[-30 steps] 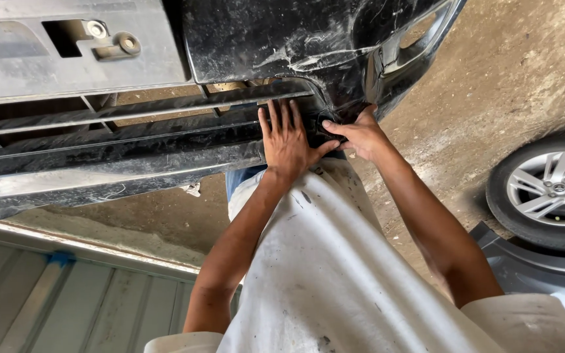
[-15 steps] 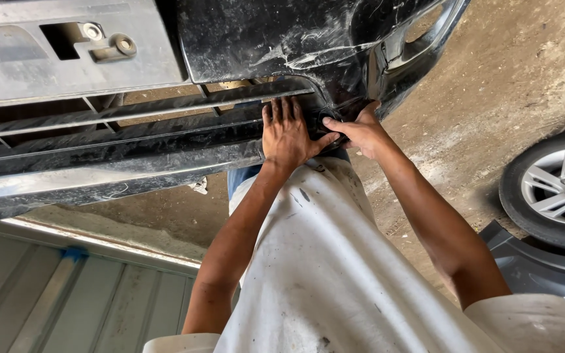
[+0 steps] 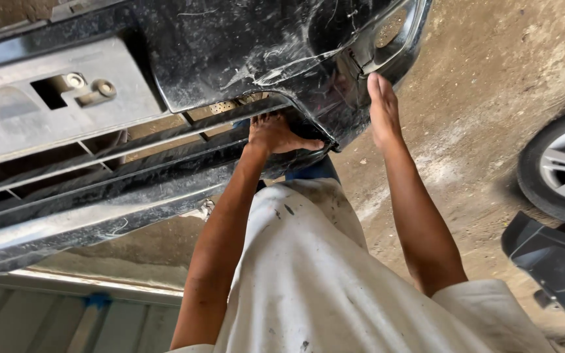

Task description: The person inspects a damaged black car bumper, then walks to retrieve a screwdriver. They return to the bumper and use the screwdriver to pry and scrape at the damaged area, working on the cracks and edges of the plastic.

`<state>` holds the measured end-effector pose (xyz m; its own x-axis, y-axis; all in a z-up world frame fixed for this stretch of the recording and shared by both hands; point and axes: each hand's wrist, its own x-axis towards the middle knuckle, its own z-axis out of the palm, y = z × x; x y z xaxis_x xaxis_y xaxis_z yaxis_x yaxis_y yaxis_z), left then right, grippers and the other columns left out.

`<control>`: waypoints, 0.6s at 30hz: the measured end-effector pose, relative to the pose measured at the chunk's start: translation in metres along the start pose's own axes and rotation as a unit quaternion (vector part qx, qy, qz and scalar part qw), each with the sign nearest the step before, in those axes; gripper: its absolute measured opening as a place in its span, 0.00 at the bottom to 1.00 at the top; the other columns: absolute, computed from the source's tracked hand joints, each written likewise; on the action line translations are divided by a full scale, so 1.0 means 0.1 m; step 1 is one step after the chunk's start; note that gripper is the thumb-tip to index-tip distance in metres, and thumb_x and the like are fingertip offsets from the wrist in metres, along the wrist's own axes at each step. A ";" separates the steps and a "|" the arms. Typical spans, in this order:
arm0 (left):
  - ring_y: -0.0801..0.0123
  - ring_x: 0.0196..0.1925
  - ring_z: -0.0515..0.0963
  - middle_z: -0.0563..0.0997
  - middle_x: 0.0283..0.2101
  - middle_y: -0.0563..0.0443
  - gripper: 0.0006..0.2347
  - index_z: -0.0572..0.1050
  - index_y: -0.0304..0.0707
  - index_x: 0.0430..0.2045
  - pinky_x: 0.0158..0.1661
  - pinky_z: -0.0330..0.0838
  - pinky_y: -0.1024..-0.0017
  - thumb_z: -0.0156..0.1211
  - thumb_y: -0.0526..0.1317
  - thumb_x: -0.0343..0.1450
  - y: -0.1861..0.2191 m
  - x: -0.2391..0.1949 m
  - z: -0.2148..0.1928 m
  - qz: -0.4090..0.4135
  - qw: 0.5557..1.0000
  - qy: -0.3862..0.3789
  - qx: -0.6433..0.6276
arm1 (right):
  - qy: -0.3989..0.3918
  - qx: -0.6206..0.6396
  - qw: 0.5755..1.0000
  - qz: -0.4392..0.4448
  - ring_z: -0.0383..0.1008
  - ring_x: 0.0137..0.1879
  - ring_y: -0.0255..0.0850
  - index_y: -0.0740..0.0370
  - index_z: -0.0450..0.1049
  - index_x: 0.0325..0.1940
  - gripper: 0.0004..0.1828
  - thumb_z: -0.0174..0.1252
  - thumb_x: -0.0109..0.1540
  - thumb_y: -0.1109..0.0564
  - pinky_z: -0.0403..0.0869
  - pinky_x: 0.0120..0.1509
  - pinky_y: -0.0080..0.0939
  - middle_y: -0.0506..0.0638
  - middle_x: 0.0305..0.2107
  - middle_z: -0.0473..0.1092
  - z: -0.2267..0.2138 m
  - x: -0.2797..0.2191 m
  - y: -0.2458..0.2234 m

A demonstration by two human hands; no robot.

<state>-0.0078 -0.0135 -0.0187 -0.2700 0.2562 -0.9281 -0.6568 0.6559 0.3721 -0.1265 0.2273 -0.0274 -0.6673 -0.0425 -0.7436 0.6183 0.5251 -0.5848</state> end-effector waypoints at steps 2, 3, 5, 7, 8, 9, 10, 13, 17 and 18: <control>0.45 0.80 0.38 0.43 0.78 0.35 0.67 0.44 0.33 0.73 0.73 0.31 0.46 0.52 0.84 0.45 0.11 0.02 -0.03 -0.008 1.000 0.001 -0.005 | 0.023 -0.024 0.999 0.003 0.55 0.80 0.52 0.58 0.58 0.76 0.48 0.44 0.64 0.23 0.56 0.81 0.54 0.59 0.74 0.57 0.12 0.16 -0.02; 0.44 0.80 0.39 0.44 0.77 0.33 0.68 0.43 0.31 0.74 0.72 0.29 0.41 0.53 0.84 0.46 0.15 0.03 -0.05 -0.017 1.000 0.006 -0.017 | 0.039 -0.055 0.998 0.003 0.57 0.79 0.52 0.57 0.58 0.76 0.48 0.40 0.64 0.22 0.58 0.80 0.51 0.58 0.74 0.58 0.21 0.25 -0.02; 0.44 0.80 0.40 0.46 0.77 0.34 0.68 0.45 0.30 0.73 0.72 0.30 0.41 0.56 0.83 0.45 0.16 0.06 -0.04 -0.021 0.999 0.021 -0.020 | 0.062 -0.099 0.992 -0.044 0.51 0.81 0.55 0.59 0.53 0.79 0.49 0.37 0.67 0.21 0.54 0.82 0.54 0.61 0.76 0.51 0.40 0.47 0.35; 0.44 0.80 0.41 0.47 0.77 0.35 0.68 0.46 0.30 0.73 0.72 0.30 0.40 0.59 0.82 0.44 0.18 0.06 -0.05 -0.023 0.999 0.037 -0.021 | 0.085 -0.142 0.982 -0.092 0.45 0.82 0.58 0.61 0.47 0.81 0.51 0.35 0.69 0.20 0.50 0.84 0.57 0.63 0.77 0.45 0.56 0.53 0.47; 0.47 0.80 0.42 0.49 0.77 0.37 0.67 0.48 0.33 0.73 0.72 0.30 0.41 0.62 0.80 0.43 0.18 0.04 -0.06 -0.025 0.998 0.050 -0.036 | 0.105 -0.147 0.981 -0.074 0.42 0.82 0.59 0.59 0.47 0.81 0.51 0.32 0.68 0.20 0.46 0.81 0.62 0.64 0.77 0.43 0.63 0.49 0.42; 0.49 0.81 0.43 0.51 0.77 0.39 0.66 0.51 0.35 0.72 0.73 0.29 0.42 0.64 0.78 0.42 0.21 0.03 -0.05 -0.027 0.996 0.061 -0.052 | 0.126 -0.155 0.978 -0.054 0.39 0.82 0.61 0.57 0.47 0.81 0.51 0.30 0.67 0.20 0.41 0.78 0.66 0.64 0.77 0.42 0.67 0.43 0.37; 0.49 0.81 0.43 0.51 0.77 0.39 0.66 0.51 0.35 0.72 0.73 0.29 0.42 0.64 0.78 0.42 0.24 0.01 -0.07 -0.028 0.997 0.059 -0.046 | 0.129 -0.150 0.979 -0.051 0.39 0.82 0.61 0.57 0.47 0.81 0.51 0.30 0.67 0.20 0.41 0.78 0.66 0.64 0.77 0.42 0.72 0.37 0.34; 0.48 0.82 0.48 0.59 0.76 0.39 0.62 0.59 0.35 0.71 0.75 0.28 0.39 0.64 0.77 0.43 0.26 0.01 -0.08 -0.054 0.997 0.023 -0.044 | 0.163 -0.160 0.971 -0.066 0.45 0.82 0.59 0.53 0.55 0.80 0.49 0.25 0.66 0.20 0.43 0.80 0.67 0.61 0.77 0.47 0.84 0.25 0.23; 0.49 0.79 0.44 0.55 0.75 0.41 0.64 0.52 0.42 0.72 0.71 0.27 0.41 0.68 0.76 0.40 0.20 0.09 -0.04 -0.025 0.995 0.068 -0.066 | 0.181 -0.156 0.966 -0.096 0.53 0.79 0.58 0.55 0.61 0.76 0.47 0.26 0.67 0.22 0.53 0.79 0.63 0.60 0.74 0.55 0.87 0.19 0.20; 0.50 0.80 0.45 0.57 0.75 0.43 0.64 0.54 0.44 0.72 0.72 0.28 0.40 0.67 0.75 0.39 0.21 0.10 -0.04 -0.031 0.996 0.059 -0.066 | 0.190 -0.160 0.962 -0.110 0.55 0.78 0.59 0.55 0.63 0.75 0.47 0.26 0.68 0.23 0.57 0.78 0.63 0.61 0.73 0.56 0.87 0.19 0.20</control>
<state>-0.0274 -0.0002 -0.0200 -0.3023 0.1279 -0.9446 -0.7598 0.5661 0.3198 -0.0909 0.1627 -0.0819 -0.9089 0.0985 -0.4052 0.3247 0.7769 -0.5394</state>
